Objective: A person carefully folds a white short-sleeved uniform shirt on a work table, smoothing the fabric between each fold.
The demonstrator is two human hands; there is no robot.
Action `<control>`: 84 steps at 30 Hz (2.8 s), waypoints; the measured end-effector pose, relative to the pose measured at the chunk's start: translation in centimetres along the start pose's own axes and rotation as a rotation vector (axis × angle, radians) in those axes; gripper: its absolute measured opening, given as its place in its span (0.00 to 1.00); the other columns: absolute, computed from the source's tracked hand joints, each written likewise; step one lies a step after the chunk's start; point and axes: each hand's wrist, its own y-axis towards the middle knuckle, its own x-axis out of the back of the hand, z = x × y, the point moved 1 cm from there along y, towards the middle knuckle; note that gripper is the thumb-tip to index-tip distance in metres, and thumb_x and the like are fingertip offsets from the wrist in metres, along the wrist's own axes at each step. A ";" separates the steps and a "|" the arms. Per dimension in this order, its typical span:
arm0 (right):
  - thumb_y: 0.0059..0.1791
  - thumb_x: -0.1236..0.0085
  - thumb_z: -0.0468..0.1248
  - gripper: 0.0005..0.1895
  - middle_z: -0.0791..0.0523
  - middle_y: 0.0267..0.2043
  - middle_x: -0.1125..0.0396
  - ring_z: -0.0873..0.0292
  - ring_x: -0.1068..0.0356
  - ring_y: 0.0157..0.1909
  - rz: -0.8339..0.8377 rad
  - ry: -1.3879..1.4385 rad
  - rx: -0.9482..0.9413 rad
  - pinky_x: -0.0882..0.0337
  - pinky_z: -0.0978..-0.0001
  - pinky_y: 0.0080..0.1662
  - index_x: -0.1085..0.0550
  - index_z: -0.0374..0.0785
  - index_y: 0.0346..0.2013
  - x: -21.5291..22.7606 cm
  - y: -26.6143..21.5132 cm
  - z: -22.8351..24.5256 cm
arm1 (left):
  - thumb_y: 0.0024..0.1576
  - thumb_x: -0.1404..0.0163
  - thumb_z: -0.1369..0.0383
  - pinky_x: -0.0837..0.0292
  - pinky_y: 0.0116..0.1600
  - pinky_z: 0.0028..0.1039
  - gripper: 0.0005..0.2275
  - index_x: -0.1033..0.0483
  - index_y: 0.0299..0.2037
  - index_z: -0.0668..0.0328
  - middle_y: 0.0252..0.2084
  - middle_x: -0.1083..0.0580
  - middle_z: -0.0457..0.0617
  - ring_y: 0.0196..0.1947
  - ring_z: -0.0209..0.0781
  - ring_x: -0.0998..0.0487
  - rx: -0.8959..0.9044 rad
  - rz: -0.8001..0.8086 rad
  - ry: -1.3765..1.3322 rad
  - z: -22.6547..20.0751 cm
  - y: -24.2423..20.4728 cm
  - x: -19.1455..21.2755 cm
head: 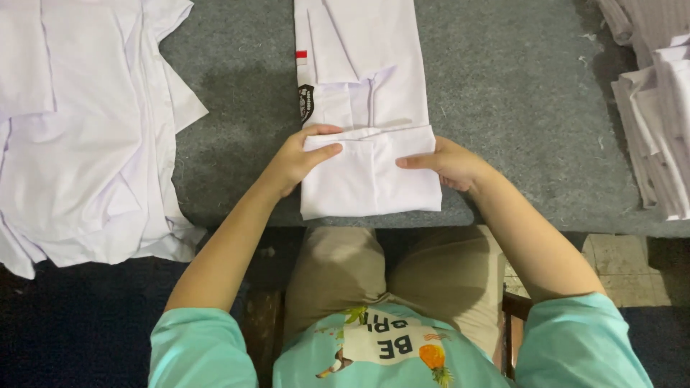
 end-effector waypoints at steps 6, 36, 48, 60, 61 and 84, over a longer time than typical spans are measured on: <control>0.41 0.30 0.31 0.38 0.49 0.44 0.29 0.50 0.21 0.41 -0.137 -0.057 0.127 0.19 0.58 0.37 0.35 0.32 0.65 1.3 -0.3 -0.9 | 0.49 0.31 0.73 0.22 0.55 0.33 0.34 0.35 0.66 0.57 0.58 0.34 0.55 0.50 0.51 0.21 -0.757 -0.390 0.693 1.1 -2.3 -2.2; 0.50 0.34 0.36 0.18 0.49 0.33 0.26 0.52 0.30 0.27 -0.642 -0.803 0.398 0.30 0.61 0.32 0.24 0.37 0.54 -1.6 -8.9 -6.8 | 0.65 0.57 0.43 0.77 0.71 0.71 0.32 0.43 0.76 0.48 0.80 0.51 0.55 0.79 0.57 0.55 -0.803 -0.205 1.231 4.5 -6.1 -7.2; 0.49 0.33 0.35 0.17 0.49 0.34 0.27 0.51 0.29 0.28 -0.668 -0.808 0.432 0.30 0.60 0.32 0.24 0.38 0.52 -2.0 -9.0 -6.5 | 0.64 0.59 0.40 0.69 0.70 0.75 0.30 0.45 0.75 0.32 0.77 0.44 0.49 0.77 0.56 0.50 -0.588 -0.156 1.341 4.5 -1.7 -4.1; 0.59 0.58 0.34 0.22 0.41 0.73 0.45 0.33 0.55 0.76 -0.404 -1.232 0.791 0.46 0.41 0.69 0.35 0.35 0.69 -7.0 -3.7 -4.6 | 0.68 0.55 0.58 0.64 0.74 0.64 0.19 0.32 0.67 0.55 0.73 0.38 0.51 0.77 0.51 0.49 -0.829 -0.235 1.301 5.5 -4.2 -7.3; 0.60 0.63 0.39 0.25 0.43 0.75 0.48 0.35 0.57 0.77 -0.379 -1.293 0.686 0.52 0.43 0.71 0.39 0.36 0.72 -6.8 -3.2 -4.8 | 0.67 0.55 0.57 0.63 0.74 0.61 0.21 0.34 0.69 0.50 0.75 0.40 0.48 0.77 0.50 0.47 -0.841 -0.279 1.353 5.8 -3.9 -7.2; 0.56 0.42 0.38 0.11 0.57 0.54 0.30 0.52 0.29 0.57 -0.774 -1.042 0.615 0.28 0.62 0.54 0.21 0.41 0.52 2.5 -2.2 -5.4 | 0.63 0.46 0.66 0.29 0.47 0.28 0.11 0.22 0.54 0.60 0.41 0.32 0.44 0.43 0.41 0.29 -0.763 -0.631 1.089 4.8 -1.4 1.5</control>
